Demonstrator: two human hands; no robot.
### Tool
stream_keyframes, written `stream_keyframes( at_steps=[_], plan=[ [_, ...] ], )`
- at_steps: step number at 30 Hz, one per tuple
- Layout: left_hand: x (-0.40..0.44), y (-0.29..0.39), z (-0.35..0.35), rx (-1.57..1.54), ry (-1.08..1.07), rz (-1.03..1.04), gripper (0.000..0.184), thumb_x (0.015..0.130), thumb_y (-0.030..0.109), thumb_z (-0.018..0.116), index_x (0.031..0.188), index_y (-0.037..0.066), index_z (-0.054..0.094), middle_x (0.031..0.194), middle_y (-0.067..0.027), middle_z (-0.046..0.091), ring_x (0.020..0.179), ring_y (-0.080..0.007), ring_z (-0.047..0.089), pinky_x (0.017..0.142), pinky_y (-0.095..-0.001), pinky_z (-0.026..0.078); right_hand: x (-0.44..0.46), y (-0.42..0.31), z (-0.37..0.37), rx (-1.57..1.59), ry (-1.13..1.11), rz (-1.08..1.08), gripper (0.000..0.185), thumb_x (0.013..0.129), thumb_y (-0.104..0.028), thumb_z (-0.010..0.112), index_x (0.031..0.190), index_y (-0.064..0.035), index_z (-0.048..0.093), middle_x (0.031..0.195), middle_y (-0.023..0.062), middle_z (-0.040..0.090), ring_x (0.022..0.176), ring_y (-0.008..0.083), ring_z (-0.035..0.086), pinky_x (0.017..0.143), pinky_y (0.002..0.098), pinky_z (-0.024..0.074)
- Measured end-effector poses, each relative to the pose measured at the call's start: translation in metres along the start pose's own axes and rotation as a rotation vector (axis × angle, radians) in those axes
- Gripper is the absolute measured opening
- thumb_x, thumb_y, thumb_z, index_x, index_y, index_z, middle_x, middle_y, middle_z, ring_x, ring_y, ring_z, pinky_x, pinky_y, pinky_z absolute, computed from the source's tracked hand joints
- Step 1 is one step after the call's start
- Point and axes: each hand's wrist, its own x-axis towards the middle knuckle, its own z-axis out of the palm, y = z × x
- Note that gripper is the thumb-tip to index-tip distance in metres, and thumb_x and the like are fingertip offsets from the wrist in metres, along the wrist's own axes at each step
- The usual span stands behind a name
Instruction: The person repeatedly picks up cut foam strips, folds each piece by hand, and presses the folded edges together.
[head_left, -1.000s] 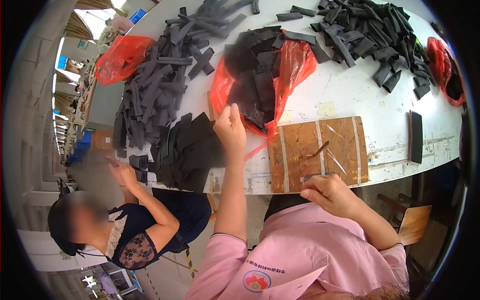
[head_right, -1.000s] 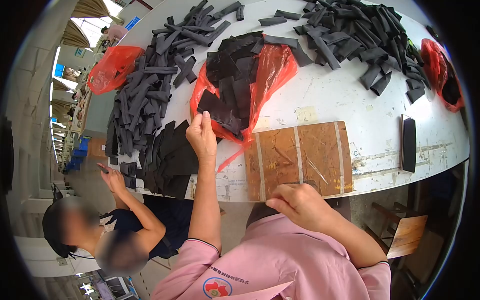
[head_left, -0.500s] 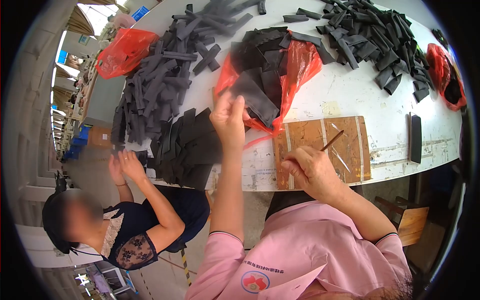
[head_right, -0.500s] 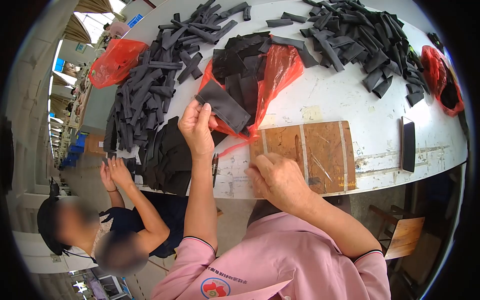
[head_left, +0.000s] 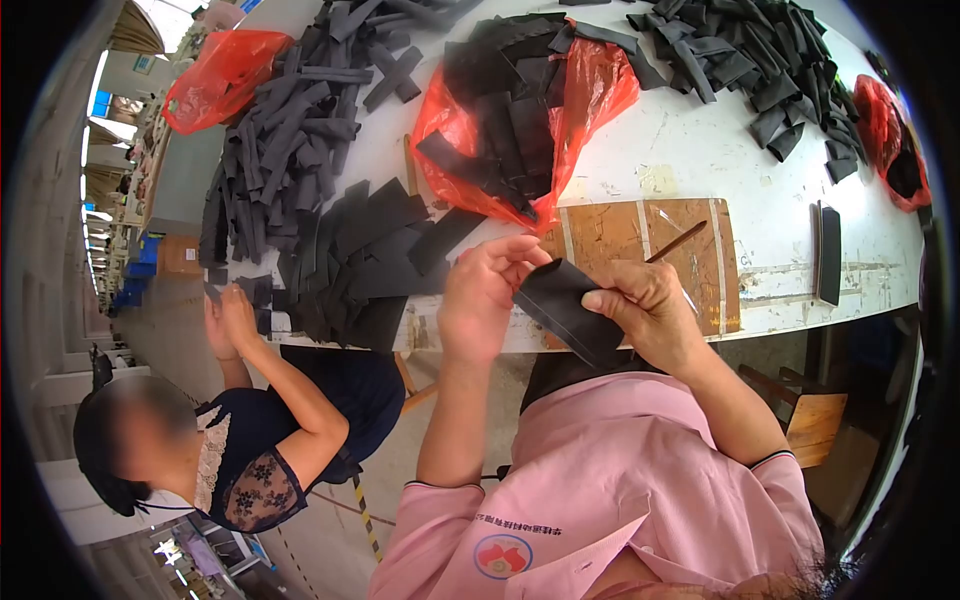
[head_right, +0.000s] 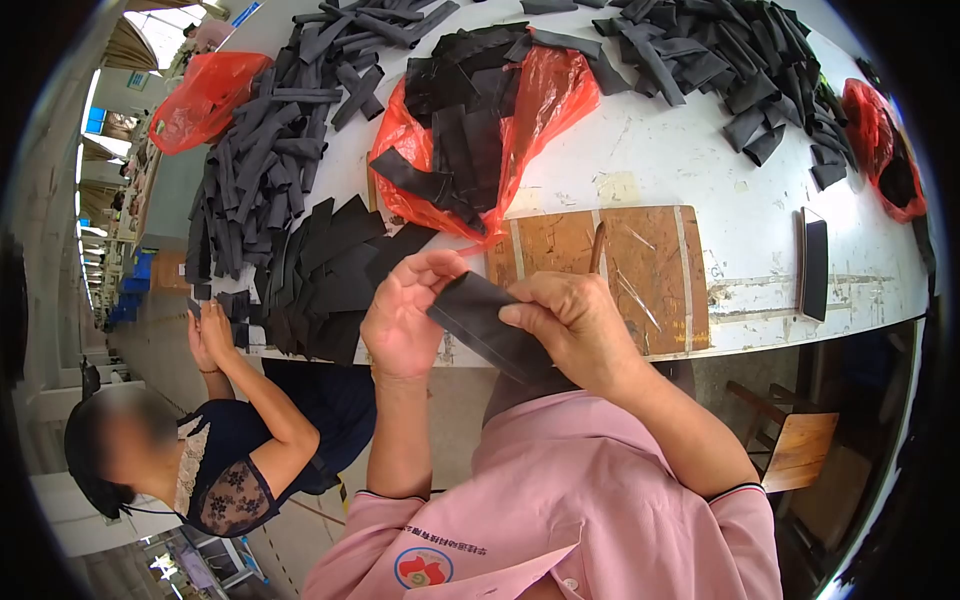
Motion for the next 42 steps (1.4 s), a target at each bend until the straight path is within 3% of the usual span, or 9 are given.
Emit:
stream_keyframes(
  at_steps=[5, 10, 15, 19, 24, 27, 31, 39, 42],
  plan=[
    [0.0, 0.02, -0.001, 0.425, -0.276, -0.286, 0.031, 0.082, 0.021, 0.059, 0.093, -0.007, 0.06, 0.083, -0.0081, 0.062, 0.078, -0.0091, 0.058, 0.072, -0.0208, 0.045, -0.012, 0.007, -0.015, -0.117, -0.108, -0.089, 0.01, 0.075, -0.006, 0.064, 0.082, 0.0007, 0.061, 0.069, 0.0132, 0.058, 0.063, 0.0248, 0.057, 0.058, 0.0314, 0.0446],
    [-0.006, 0.02, 0.015, 0.407, -0.303, -0.404, 0.008, 0.077, 0.0, 0.064, 0.084, -0.001, 0.062, 0.071, -0.0007, 0.06, 0.056, -0.0029, 0.052, 0.049, -0.0157, 0.041, -0.015, 0.012, -0.023, -0.224, -0.12, -0.108, 0.012, 0.074, -0.009, 0.065, 0.083, -0.0016, 0.061, 0.071, 0.0117, 0.056, 0.066, 0.0263, 0.055, 0.06, 0.033, 0.0437],
    [-0.025, -0.004, 0.04, 0.55, -0.015, -0.214, 0.005, 0.083, 0.003, 0.06, 0.086, -0.001, 0.058, 0.069, 0.0002, 0.056, 0.057, -0.0025, 0.05, 0.048, -0.0169, 0.04, -0.035, 0.002, -0.009, -0.602, 0.402, -0.359, 0.019, 0.073, -0.015, 0.068, 0.082, -0.0014, 0.058, 0.077, 0.0103, 0.056, 0.071, 0.0256, 0.056, 0.062, 0.0351, 0.0437],
    [-0.039, -0.033, 0.07, 0.511, 0.12, -0.005, 0.005, 0.084, 0.003, 0.058, 0.087, 0.0, 0.056, 0.07, -0.0008, 0.057, 0.058, -0.0038, 0.052, 0.047, -0.0184, 0.043, -0.045, 0.015, 0.0, -0.148, 0.34, -0.192, 0.023, 0.071, -0.016, 0.072, 0.082, -0.0009, 0.059, 0.075, 0.0095, 0.056, 0.057, 0.0152, 0.054, 0.051, 0.0263, 0.0442],
    [-0.039, -0.067, 0.075, 1.217, 0.333, 0.662, 0.008, 0.083, -0.001, 0.057, 0.091, -0.001, 0.054, 0.075, -0.0024, 0.061, 0.059, -0.0053, 0.054, 0.051, -0.0186, 0.044, -0.042, 0.025, 0.002, -0.241, 0.479, -0.161, 0.013, 0.07, 0.004, 0.06, 0.082, 0.0013, 0.061, 0.067, 0.0075, 0.056, 0.055, 0.0099, 0.054, 0.048, 0.0225, 0.0433],
    [-0.038, -0.063, 0.081, 0.499, 0.281, 0.124, 0.016, 0.082, -0.003, 0.057, 0.097, -0.002, 0.052, 0.08, -0.0049, 0.062, 0.063, -0.0062, 0.055, 0.055, -0.0188, 0.044, -0.035, 0.043, -0.004, -0.198, 0.54, -0.013, 0.014, 0.07, 0.004, 0.059, 0.083, 0.0026, 0.062, 0.068, 0.0067, 0.057, 0.056, 0.0087, 0.054, 0.048, 0.0221, 0.0429],
    [-0.027, -0.05, 0.064, -0.139, -0.029, -0.215, 0.025, 0.076, -0.008, 0.052, 0.1, -0.001, 0.049, 0.078, -0.0047, 0.059, 0.057, -0.0028, 0.046, 0.05, -0.0136, 0.033, -0.039, 0.049, -0.015, 0.68, 0.283, 0.227, 0.008, 0.073, 0.005, 0.061, 0.08, 0.0013, 0.063, 0.065, 0.0002, 0.056, 0.057, 0.0068, 0.052, 0.047, 0.0212, 0.0413],
    [-0.028, -0.082, 0.063, 0.803, 0.304, 0.398, 0.018, 0.074, -0.008, 0.055, 0.091, -0.002, 0.054, 0.079, -0.0048, 0.059, 0.062, -0.0032, 0.051, 0.051, -0.0181, 0.041, -0.042, 0.055, -0.022, 0.814, -0.042, 0.255, 0.012, 0.082, -0.015, 0.064, 0.078, -0.0056, 0.057, 0.066, -0.0012, 0.051, 0.055, 0.0068, 0.043, 0.049, 0.0199, 0.0356],
    [-0.029, -0.072, 0.059, 0.445, 0.136, 0.09, 0.026, 0.075, -0.007, 0.056, 0.1, -0.002, 0.05, 0.087, -0.0078, 0.059, 0.066, -0.0056, 0.053, 0.059, -0.0184, 0.044, -0.041, 0.059, -0.021, 0.824, 0.009, 0.213, 0.016, 0.082, -0.019, 0.064, 0.076, -0.006, 0.056, 0.067, -0.0018, 0.05, 0.056, 0.0065, 0.044, 0.052, 0.0197, 0.0381]
  ],
)
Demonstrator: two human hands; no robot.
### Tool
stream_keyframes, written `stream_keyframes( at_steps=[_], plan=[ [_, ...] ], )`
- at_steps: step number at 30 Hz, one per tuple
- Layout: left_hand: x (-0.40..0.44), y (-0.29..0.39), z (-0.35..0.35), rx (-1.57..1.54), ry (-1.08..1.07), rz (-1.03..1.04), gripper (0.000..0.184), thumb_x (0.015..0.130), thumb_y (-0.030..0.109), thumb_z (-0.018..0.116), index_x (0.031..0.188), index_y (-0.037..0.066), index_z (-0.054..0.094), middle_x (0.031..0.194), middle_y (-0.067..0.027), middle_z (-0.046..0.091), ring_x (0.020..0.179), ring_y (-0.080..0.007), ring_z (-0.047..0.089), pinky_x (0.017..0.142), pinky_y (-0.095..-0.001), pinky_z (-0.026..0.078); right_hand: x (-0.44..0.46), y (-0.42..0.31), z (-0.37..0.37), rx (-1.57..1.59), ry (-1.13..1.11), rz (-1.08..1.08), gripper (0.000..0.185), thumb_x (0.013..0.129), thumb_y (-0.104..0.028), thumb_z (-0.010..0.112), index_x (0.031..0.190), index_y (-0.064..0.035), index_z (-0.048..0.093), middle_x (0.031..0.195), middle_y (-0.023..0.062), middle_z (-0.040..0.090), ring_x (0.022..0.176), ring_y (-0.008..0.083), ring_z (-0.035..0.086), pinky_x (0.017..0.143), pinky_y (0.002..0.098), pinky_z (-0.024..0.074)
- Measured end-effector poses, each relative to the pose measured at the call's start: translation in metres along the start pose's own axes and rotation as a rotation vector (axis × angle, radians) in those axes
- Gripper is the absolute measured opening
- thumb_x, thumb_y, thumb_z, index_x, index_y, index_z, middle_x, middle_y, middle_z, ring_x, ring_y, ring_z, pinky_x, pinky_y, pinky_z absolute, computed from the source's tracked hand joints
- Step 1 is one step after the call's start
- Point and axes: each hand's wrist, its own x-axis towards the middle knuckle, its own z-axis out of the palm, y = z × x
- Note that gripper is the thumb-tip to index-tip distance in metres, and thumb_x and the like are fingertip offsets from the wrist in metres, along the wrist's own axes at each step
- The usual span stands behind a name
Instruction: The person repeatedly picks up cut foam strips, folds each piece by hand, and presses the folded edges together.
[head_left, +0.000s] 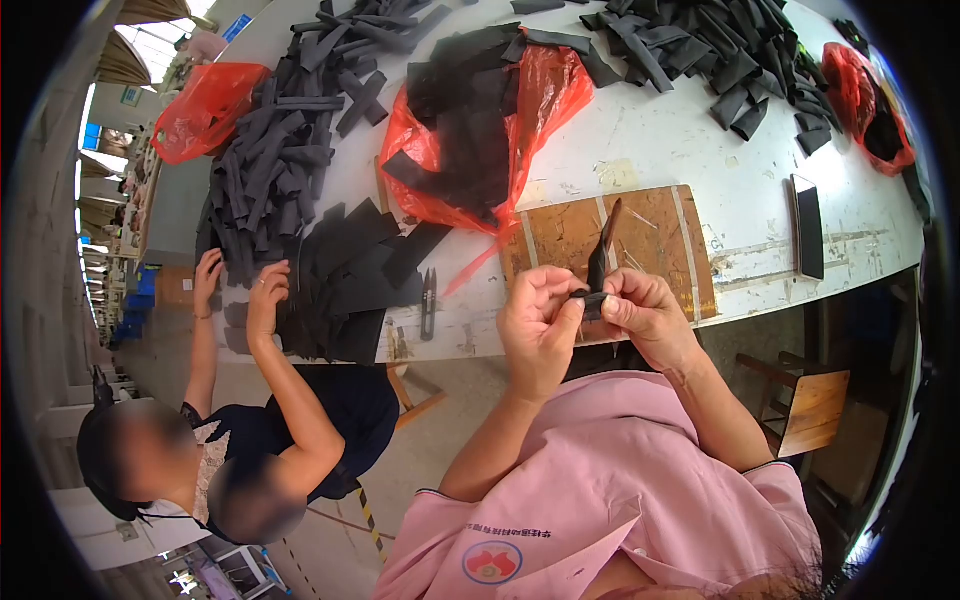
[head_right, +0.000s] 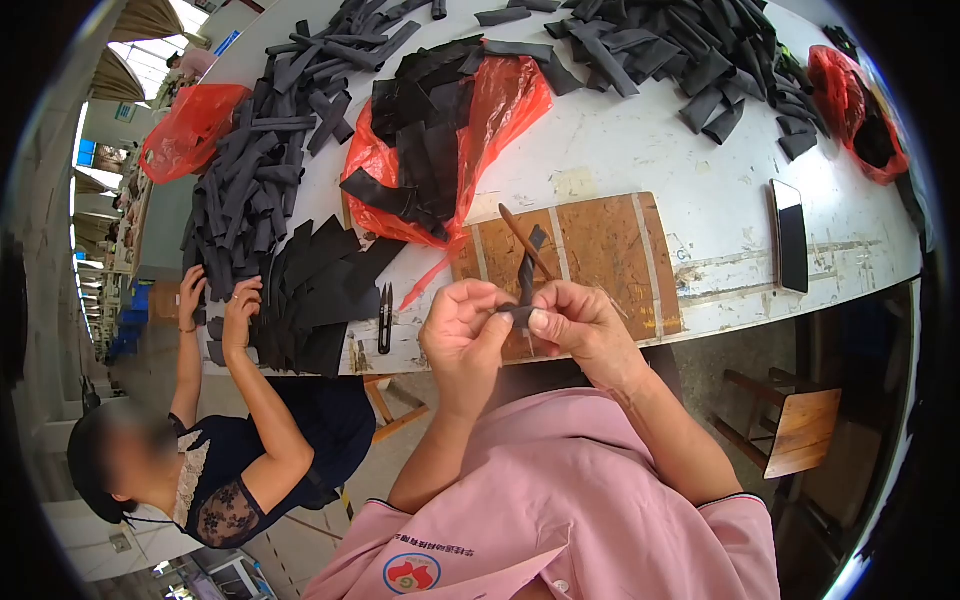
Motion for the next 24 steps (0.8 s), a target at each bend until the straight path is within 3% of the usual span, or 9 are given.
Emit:
stream_keyframes(
  at_steps=[3, 6, 9, 10, 13, 17, 18, 21, 24],
  plan=[
    [0.011, 0.02, -0.008, -0.294, -0.285, -0.188, 0.038, 0.073, -0.011, 0.055, 0.108, -0.003, 0.046, 0.081, -0.0081, 0.06, 0.07, -0.0081, 0.056, 0.063, -0.018, 0.044, 0.0, 0.002, -0.002, 0.092, 0.038, -0.01, 0.016, 0.081, -0.019, 0.065, 0.076, -0.0067, 0.057, 0.068, -0.0027, 0.05, 0.059, 0.007, 0.046, 0.056, 0.0193, 0.0404],
    [0.017, 0.021, -0.021, -0.609, -0.64, -0.249, 0.046, 0.069, -0.008, 0.06, 0.112, -0.004, 0.045, 0.082, -0.0105, 0.062, 0.071, -0.0108, 0.058, 0.062, -0.0185, 0.044, -0.004, 0.005, 0.007, -0.025, -0.137, -0.261, 0.013, 0.08, -0.015, 0.065, 0.079, -0.0047, 0.059, 0.093, 0.0008, 0.051, 0.075, 0.0075, 0.05, 0.067, 0.0205, 0.0429],
    [0.006, 0.03, -0.009, -0.504, -0.297, -0.194, 0.047, 0.07, -0.008, 0.06, 0.114, -0.005, 0.044, 0.082, -0.0124, 0.063, 0.069, -0.011, 0.059, 0.061, -0.0182, 0.044, -0.008, -0.019, 0.013, -0.103, -0.027, -0.261, 0.011, 0.082, -0.012, 0.063, 0.079, -0.003, 0.057, 0.095, 0.0027, 0.05, 0.082, 0.0082, 0.05, 0.073, 0.0215, 0.0427],
    [0.005, 0.033, -0.002, -0.475, -0.132, -0.183, 0.046, 0.071, -0.008, 0.061, 0.114, -0.006, 0.044, 0.083, -0.0141, 0.064, 0.069, -0.0116, 0.061, 0.062, -0.0178, 0.045, -0.005, -0.021, 0.011, -0.278, 0.013, -0.384, 0.01, 0.083, -0.01, 0.061, 0.08, -0.0021, 0.056, 0.09, 0.0029, 0.052, 0.075, 0.0074, 0.052, 0.064, 0.0205, 0.0447],
    [0.003, 0.022, 0.007, -0.063, 0.092, 0.055, 0.042, 0.074, -0.01, 0.061, 0.113, -0.003, 0.045, 0.084, -0.011, 0.062, 0.071, -0.0114, 0.061, 0.064, -0.0192, 0.048, -0.007, -0.017, 0.013, -0.464, 0.086, -0.346, 0.011, 0.084, -0.011, 0.06, 0.081, -0.0015, 0.055, 0.082, 0.0024, 0.054, 0.067, 0.0068, 0.052, 0.056, 0.0189, 0.0438],
    [0.006, 0.027, -0.005, -0.523, -0.184, -0.205, 0.043, 0.075, -0.007, 0.061, 0.114, -0.003, 0.043, 0.083, -0.0113, 0.062, 0.06, -0.0055, 0.053, 0.048, -0.0138, 0.038, -0.008, -0.015, 0.01, -0.172, 0.131, -0.141, 0.01, 0.082, -0.009, 0.062, 0.081, -0.001, 0.056, 0.079, 0.0012, 0.056, 0.067, 0.007, 0.053, 0.057, 0.019, 0.0452],
    [0.007, 0.026, -0.007, -0.653, -0.271, -0.316, 0.046, 0.074, -0.006, 0.061, 0.115, -0.006, 0.041, 0.085, -0.0123, 0.064, 0.056, -0.0088, 0.052, 0.056, -0.0166, 0.04, -0.008, -0.014, 0.009, -0.106, 0.097, -0.144, 0.01, 0.082, -0.009, 0.062, 0.081, -0.0011, 0.057, 0.08, 0.0012, 0.056, 0.069, 0.0069, 0.053, 0.058, 0.0193, 0.0456],
    [0.006, 0.016, -0.009, -0.927, -0.509, -0.385, 0.051, 0.073, -0.005, 0.061, 0.119, -0.005, 0.038, 0.087, -0.0123, 0.063, 0.061, -0.0093, 0.053, 0.057, -0.0183, 0.041, -0.008, -0.013, 0.012, -0.027, 0.038, -0.197, 0.008, 0.082, -0.008, 0.063, 0.08, -0.0014, 0.058, 0.082, 0.0013, 0.058, 0.073, 0.0068, 0.053, 0.06, 0.0209, 0.0466],
    [0.006, 0.03, -0.001, -0.532, -0.244, -0.249, 0.047, 0.074, -0.007, 0.06, 0.117, -0.006, 0.042, 0.085, -0.0095, 0.06, 0.064, -0.0094, 0.054, 0.06, -0.0189, 0.043, -0.007, -0.017, 0.012, -0.203, 0.085, -0.382, 0.007, 0.081, -0.006, 0.063, 0.079, -0.0015, 0.058, 0.082, 0.0034, 0.059, 0.074, 0.0108, 0.055, 0.062, 0.0267, 0.0469]
  ],
)
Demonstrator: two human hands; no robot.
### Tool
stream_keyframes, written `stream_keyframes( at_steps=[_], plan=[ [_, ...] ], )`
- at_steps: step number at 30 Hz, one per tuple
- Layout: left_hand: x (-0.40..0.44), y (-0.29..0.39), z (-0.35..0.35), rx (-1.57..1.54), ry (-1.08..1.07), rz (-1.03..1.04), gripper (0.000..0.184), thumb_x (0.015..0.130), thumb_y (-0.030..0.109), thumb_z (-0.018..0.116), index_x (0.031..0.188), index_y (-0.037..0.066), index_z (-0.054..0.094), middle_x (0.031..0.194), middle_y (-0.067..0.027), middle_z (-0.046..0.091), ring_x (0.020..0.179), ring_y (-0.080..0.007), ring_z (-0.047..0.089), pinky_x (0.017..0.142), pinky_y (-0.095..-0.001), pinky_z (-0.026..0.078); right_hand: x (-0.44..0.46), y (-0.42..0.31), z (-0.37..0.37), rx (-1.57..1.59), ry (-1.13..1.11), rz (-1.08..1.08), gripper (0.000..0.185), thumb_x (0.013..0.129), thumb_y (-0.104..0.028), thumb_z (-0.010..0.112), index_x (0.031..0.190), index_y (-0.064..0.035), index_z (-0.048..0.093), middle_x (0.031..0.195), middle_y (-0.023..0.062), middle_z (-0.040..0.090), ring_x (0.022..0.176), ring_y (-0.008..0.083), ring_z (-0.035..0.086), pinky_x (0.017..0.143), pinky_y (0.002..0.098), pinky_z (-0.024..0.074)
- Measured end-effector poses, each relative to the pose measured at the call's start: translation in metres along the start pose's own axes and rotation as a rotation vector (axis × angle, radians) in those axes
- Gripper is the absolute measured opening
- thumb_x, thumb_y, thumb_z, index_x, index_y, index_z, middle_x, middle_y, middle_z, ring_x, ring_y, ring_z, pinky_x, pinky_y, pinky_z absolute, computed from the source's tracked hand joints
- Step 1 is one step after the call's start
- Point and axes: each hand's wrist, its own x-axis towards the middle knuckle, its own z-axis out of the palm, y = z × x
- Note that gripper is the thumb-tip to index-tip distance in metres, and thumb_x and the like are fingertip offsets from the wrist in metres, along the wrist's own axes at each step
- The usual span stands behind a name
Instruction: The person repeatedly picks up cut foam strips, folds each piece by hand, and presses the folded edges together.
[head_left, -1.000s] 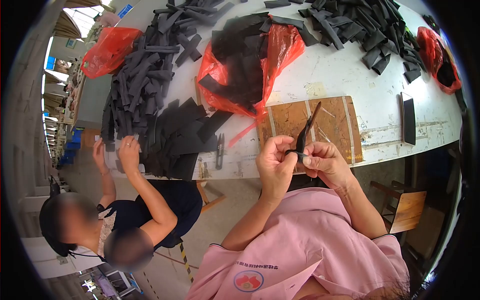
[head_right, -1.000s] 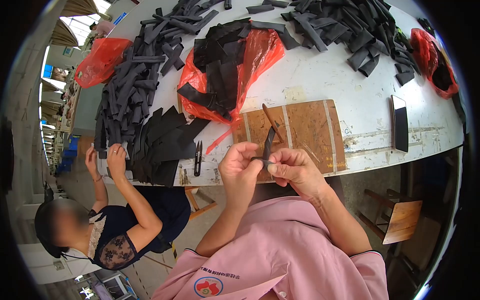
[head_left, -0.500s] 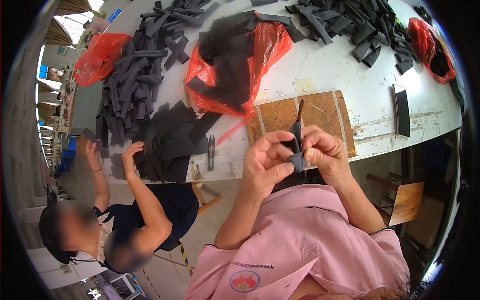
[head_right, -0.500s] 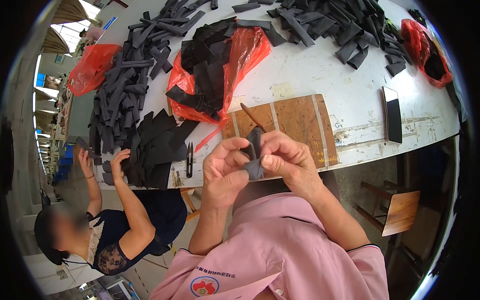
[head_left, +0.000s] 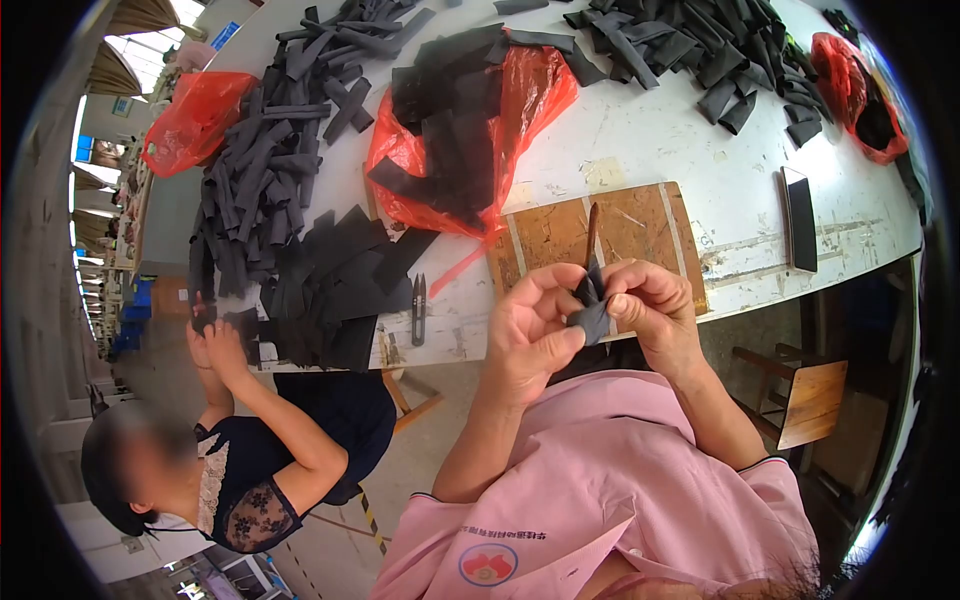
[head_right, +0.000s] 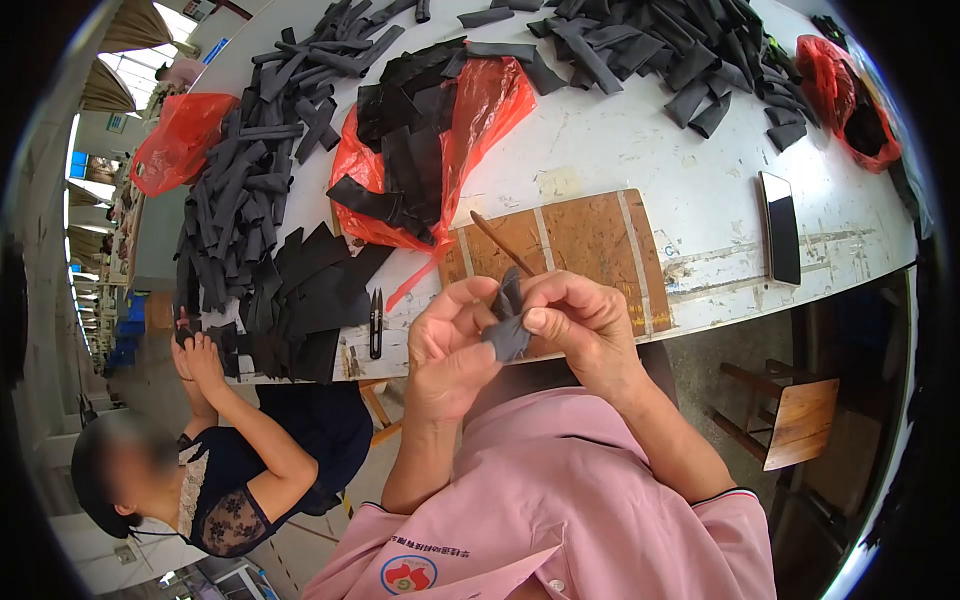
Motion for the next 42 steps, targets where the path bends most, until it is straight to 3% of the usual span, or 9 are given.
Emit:
stream_keyframes(
  at_steps=[6, 8, 13, 17, 22, 30, 37, 41, 42],
  plan=[
    [0.0, -0.014, 0.011, 0.84, 0.197, 0.63, 0.012, 0.082, -0.005, 0.056, 0.094, -0.004, 0.056, 0.088, -0.0088, 0.061, 0.07, -0.0061, 0.056, 0.059, -0.0162, 0.043, 0.002, -0.014, 0.005, -0.679, -0.05, -0.443, 0.01, 0.075, -0.004, 0.064, 0.077, -0.0024, 0.054, 0.073, 0.0083, 0.056, 0.068, 0.023, 0.055, 0.059, 0.0298, 0.0442],
    [0.001, -0.013, 0.017, 0.651, 0.226, 0.513, 0.009, 0.083, -0.004, 0.055, 0.092, -0.004, 0.056, 0.088, -0.009, 0.061, 0.07, -0.0061, 0.055, 0.058, -0.0167, 0.043, 0.004, -0.017, 0.006, -0.75, -0.057, -0.488, 0.011, 0.076, -0.005, 0.064, 0.08, -0.0025, 0.055, 0.072, 0.0073, 0.056, 0.065, 0.0205, 0.055, 0.058, 0.028, 0.0442],
    [0.004, 0.012, 0.025, 0.1, 0.15, 0.222, 0.009, 0.085, -0.003, 0.054, 0.093, -0.001, 0.052, 0.086, -0.0112, 0.06, 0.049, -0.0043, 0.046, 0.04, -0.0169, 0.035, 0.006, -0.054, 0.022, -0.389, -0.024, -0.054, 0.01, 0.082, -0.007, 0.061, 0.077, -0.0012, 0.055, 0.066, 0.0026, 0.056, 0.061, 0.0082, 0.053, 0.055, 0.0218, 0.042],
    [0.024, 0.062, 0.047, -0.619, -0.32, -0.111, 0.015, 0.086, -0.003, 0.049, 0.101, -0.001, 0.05, 0.084, -0.0124, 0.06, 0.042, -0.0023, 0.039, 0.038, -0.0157, 0.03, 0.039, -0.096, 0.03, -0.214, -0.126, 0.039, 0.017, 0.084, -0.014, 0.06, 0.074, -0.0016, 0.055, 0.065, 0.0001, 0.055, 0.057, 0.0064, 0.049, 0.052, 0.0193, 0.038],
    [0.061, 0.046, 0.016, -0.689, -0.123, -0.341, 0.019, 0.087, 0.004, 0.048, 0.105, 0.001, 0.054, 0.079, -0.0051, 0.061, 0.036, -0.0015, 0.029, 0.037, -0.0158, 0.021, 0.076, -0.07, -0.008, 0.043, -0.222, 0.359, 0.014, 0.084, -0.015, 0.06, 0.076, -0.0033, 0.058, 0.061, -0.0005, 0.051, 0.053, 0.0069, 0.045, 0.048, 0.0187, 0.0352],
    [0.029, 0.036, 0.041, -0.2, -0.084, -0.002, 0.029, 0.084, -0.001, 0.054, 0.111, -0.002, 0.043, 0.084, -0.0104, 0.06, 0.038, -0.002, 0.029, 0.037, -0.0174, 0.023, 0.088, -0.056, -0.012, -0.007, -0.456, 0.161, 0.021, 0.083, -0.022, 0.063, 0.077, -0.0025, 0.058, 0.066, -0.0009, 0.054, 0.056, 0.0058, 0.048, 0.051, 0.0192, 0.0387],
    [0.046, 0.032, 0.022, -0.279, 0.01, -0.024, 0.024, 0.087, 0.001, 0.049, 0.11, 0.001, 0.045, 0.08, -0.0093, 0.06, 0.037, -0.0024, 0.028, 0.036, -0.0173, 0.023, 0.09, -0.047, -0.017, 0.006, -0.496, 0.197, 0.021, 0.084, -0.023, 0.062, 0.077, -0.0027, 0.057, 0.067, -0.0006, 0.054, 0.057, 0.0064, 0.047, 0.054, 0.0196, 0.0393],
    [0.048, 0.058, 0.034, -0.534, -0.246, -0.054, 0.025, 0.088, 0.004, 0.048, 0.113, 0.002, 0.046, 0.082, -0.0107, 0.059, 0.037, -0.0025, 0.028, 0.036, -0.018, 0.022, 0.097, -0.063, -0.007, -0.096, -0.544, 0.201, 0.021, 0.084, -0.022, 0.061, 0.077, -0.0027, 0.057, 0.067, -0.0003, 0.054, 0.059, 0.0071, 0.047, 0.056, 0.0196, 0.0384],
    [0.042, 0.054, 0.04, -0.297, -0.089, 0.018, 0.022, 0.088, 0.002, 0.048, 0.11, 0.002, 0.044, 0.07, -0.0051, 0.055, 0.038, -0.0032, 0.028, 0.036, -0.0181, 0.022, 0.098, -0.057, -0.015, -0.125, -0.554, 0.196, 0.021, 0.084, -0.022, 0.061, 0.077, -0.0027, 0.057, 0.067, -0.0003, 0.054, 0.059, 0.0072, 0.048, 0.056, 0.0198, 0.0388]
  ],
)
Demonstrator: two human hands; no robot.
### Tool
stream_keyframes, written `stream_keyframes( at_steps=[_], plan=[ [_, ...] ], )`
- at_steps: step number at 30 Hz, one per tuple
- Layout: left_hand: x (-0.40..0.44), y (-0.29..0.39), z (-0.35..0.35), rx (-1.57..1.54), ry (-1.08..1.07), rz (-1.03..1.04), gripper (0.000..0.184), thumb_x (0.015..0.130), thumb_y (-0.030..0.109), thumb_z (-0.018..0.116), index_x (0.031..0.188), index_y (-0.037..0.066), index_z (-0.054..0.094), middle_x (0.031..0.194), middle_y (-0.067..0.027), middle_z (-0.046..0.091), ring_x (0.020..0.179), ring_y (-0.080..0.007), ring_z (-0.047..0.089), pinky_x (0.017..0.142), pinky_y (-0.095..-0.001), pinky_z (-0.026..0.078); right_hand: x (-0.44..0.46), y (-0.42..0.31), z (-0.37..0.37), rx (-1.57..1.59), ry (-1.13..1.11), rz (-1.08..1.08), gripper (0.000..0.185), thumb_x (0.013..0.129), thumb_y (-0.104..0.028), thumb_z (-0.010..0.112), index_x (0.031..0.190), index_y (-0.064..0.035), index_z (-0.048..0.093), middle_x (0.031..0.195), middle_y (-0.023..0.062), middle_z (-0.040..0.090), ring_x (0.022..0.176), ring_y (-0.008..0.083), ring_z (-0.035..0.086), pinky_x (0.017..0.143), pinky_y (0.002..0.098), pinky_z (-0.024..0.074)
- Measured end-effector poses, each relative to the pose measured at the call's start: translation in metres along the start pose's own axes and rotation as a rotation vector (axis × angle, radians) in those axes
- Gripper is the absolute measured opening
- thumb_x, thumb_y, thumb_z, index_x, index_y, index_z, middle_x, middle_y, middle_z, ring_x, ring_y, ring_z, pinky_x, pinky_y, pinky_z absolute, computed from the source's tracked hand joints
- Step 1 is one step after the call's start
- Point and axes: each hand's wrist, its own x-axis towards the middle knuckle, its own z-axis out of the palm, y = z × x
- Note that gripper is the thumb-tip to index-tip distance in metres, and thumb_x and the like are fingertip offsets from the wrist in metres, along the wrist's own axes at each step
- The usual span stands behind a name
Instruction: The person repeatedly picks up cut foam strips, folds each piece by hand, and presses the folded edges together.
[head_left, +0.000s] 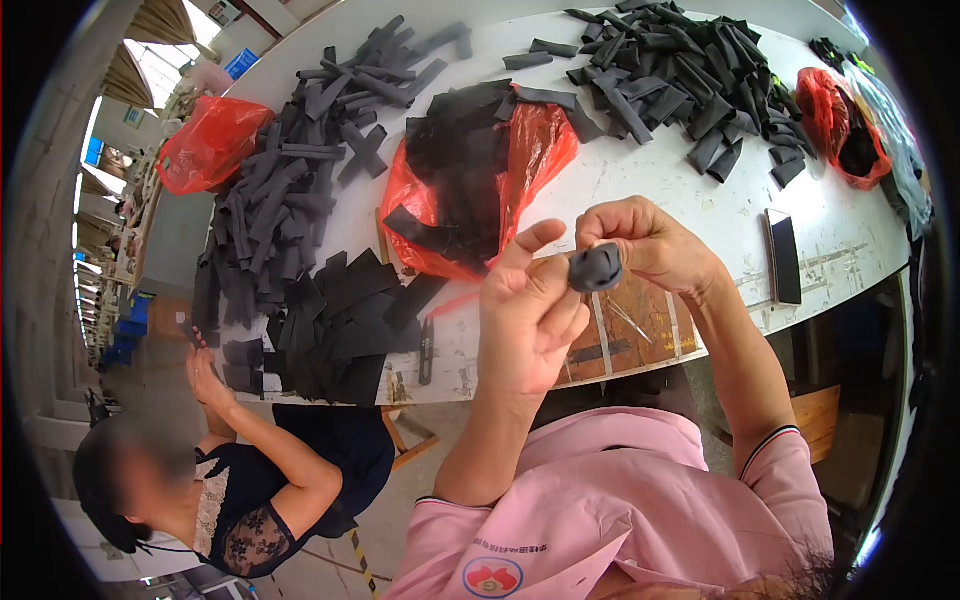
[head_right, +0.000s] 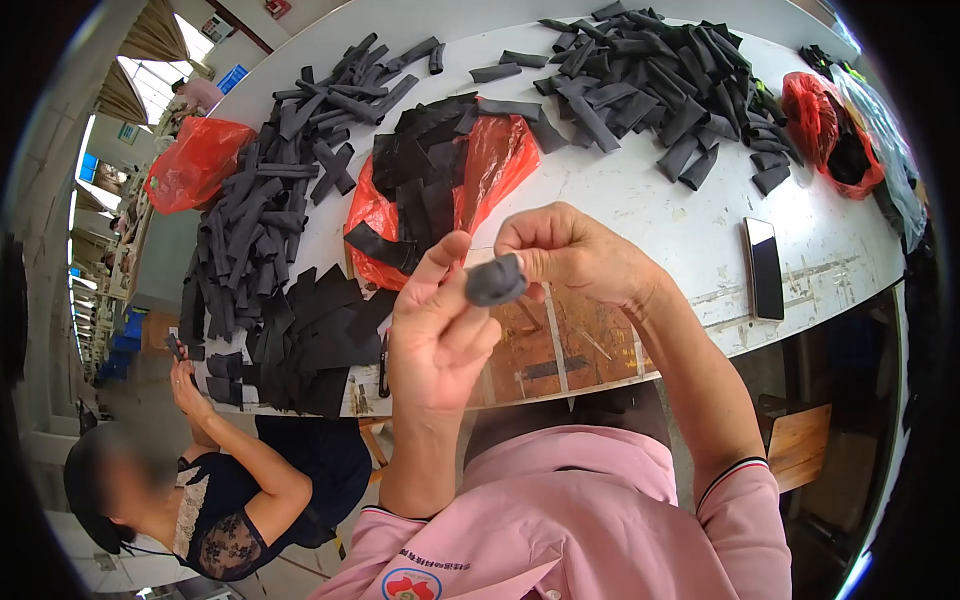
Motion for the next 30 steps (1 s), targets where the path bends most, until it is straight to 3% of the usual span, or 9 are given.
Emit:
stream_keyframes(
  at_steps=[4, 7, 9, 11, 17, 22, 25, 26, 30],
  plan=[
    [-0.005, -0.03, -0.016, 0.222, 0.106, 0.112, 0.025, 0.087, 0.004, 0.053, 0.11, 0.002, 0.043, 0.071, -0.0058, 0.055, 0.039, -0.0033, 0.029, 0.036, -0.0181, 0.023, -0.01, 0.028, -0.005, 0.165, 0.016, -0.005, 0.021, 0.083, -0.022, 0.063, 0.077, -0.002, 0.058, 0.067, -0.0004, 0.054, 0.06, 0.0069, 0.049, 0.057, 0.0208, 0.0405],
    [0.0, -0.018, -0.02, 0.043, 0.156, 0.025, 0.024, 0.087, 0.005, 0.053, 0.11, 0.003, 0.044, 0.074, -0.007, 0.056, 0.039, -0.0028, 0.029, 0.036, -0.0176, 0.022, -0.004, 0.017, -0.003, 0.021, 0.036, -0.024, 0.02, 0.083, -0.02, 0.061, 0.076, -0.0021, 0.057, 0.065, -0.0009, 0.053, 0.06, 0.0069, 0.049, 0.057, 0.0213, 0.0401],
    [0.003, 0.004, -0.038, -0.341, -0.136, -0.166, 0.025, 0.086, 0.001, 0.049, 0.111, 0.002, 0.047, 0.082, -0.0119, 0.058, 0.037, -0.0027, 0.031, 0.038, -0.0184, 0.024, 0.001, -0.009, 0.011, -0.098, 0.011, 0.003, 0.02, 0.084, -0.02, 0.061, 0.076, -0.0022, 0.058, 0.064, -0.001, 0.053, 0.06, 0.0068, 0.049, 0.056, 0.0214, 0.0396],
    [0.002, 0.0, -0.035, -0.331, -0.102, -0.201, 0.024, 0.087, 0.004, 0.05, 0.111, 0.002, 0.049, 0.084, -0.0104, 0.059, 0.037, -0.0027, 0.03, 0.037, -0.0188, 0.024, 0.0, -0.005, 0.009, -0.037, 0.031, 0.019, 0.02, 0.084, -0.021, 0.06, 0.077, -0.0021, 0.058, 0.063, -0.0013, 0.053, 0.06, 0.0069, 0.049, 0.056, 0.0215, 0.0392],
    [0.001, -0.034, -0.02, 0.04, 0.083, -0.019, 0.023, 0.086, 0.008, 0.055, 0.106, 0.002, 0.046, 0.08, -0.0138, 0.06, 0.037, -0.0026, 0.03, 0.036, -0.0171, 0.023, -0.013, 0.027, -0.01, 0.178, 0.085, -0.044, 0.021, 0.083, -0.021, 0.062, 0.076, -0.0022, 0.058, 0.065, -0.0004, 0.055, 0.061, 0.0076, 0.05, 0.059, 0.0207, 0.0402],
    [-0.015, -0.021, 0.009, 0.347, -0.064, 0.229, 0.034, 0.086, 0.002, 0.053, 0.118, -0.001, 0.04, 0.078, -0.0049, 0.057, 0.044, -0.0004, 0.031, 0.039, -0.018, 0.025, -0.002, -0.004, -0.004, 0.018, -0.046, -0.132, 0.018, 0.084, -0.019, 0.061, 0.078, -0.0025, 0.055, 0.071, -0.0028, 0.053, 0.063, 0.0056, 0.047, 0.06, 0.0199, 0.0395],
    [-0.015, -0.027, -0.002, 0.364, 0.091, 0.22, 0.036, 0.083, 0.003, 0.059, 0.114, 0.001, 0.042, 0.073, -0.0031, 0.055, 0.046, -0.002, 0.037, 0.04, -0.0158, 0.026, 0.001, 0.014, -0.009, -0.049, -0.07, -0.043, 0.018, 0.085, -0.019, 0.06, 0.078, -0.0026, 0.055, 0.071, -0.0028, 0.053, 0.063, 0.0056, 0.047, 0.059, 0.0206, 0.0398],
    [-0.015, -0.025, -0.007, 0.321, 0.079, 0.203, 0.034, 0.083, 0.003, 0.059, 0.113, 0.001, 0.043, 0.073, -0.0034, 0.055, 0.047, -0.0021, 0.037, 0.04, -0.0158, 0.026, 0.0, 0.02, -0.011, -0.201, -0.055, 0.045, 0.02, 0.086, -0.02, 0.058, 0.078, -0.0026, 0.055, 0.07, -0.0028, 0.053, 0.065, 0.006, 0.048, 0.059, 0.0214, 0.0407],
    [-0.002, -0.006, -0.007, 0.24, 0.049, 0.23, 0.028, 0.085, 0.004, 0.056, 0.11, -0.002, 0.046, 0.073, -0.005, 0.057, 0.043, -0.0012, 0.033, 0.037, -0.015, 0.024, -0.017, 0.035, -0.01, -0.055, 0.262, 0.0, 0.027, 0.088, -0.028, 0.056, 0.084, -0.0024, 0.057, 0.07, -0.0016, 0.052, 0.066, 0.0071, 0.049, 0.059, 0.0206, 0.0418]
  ],
)
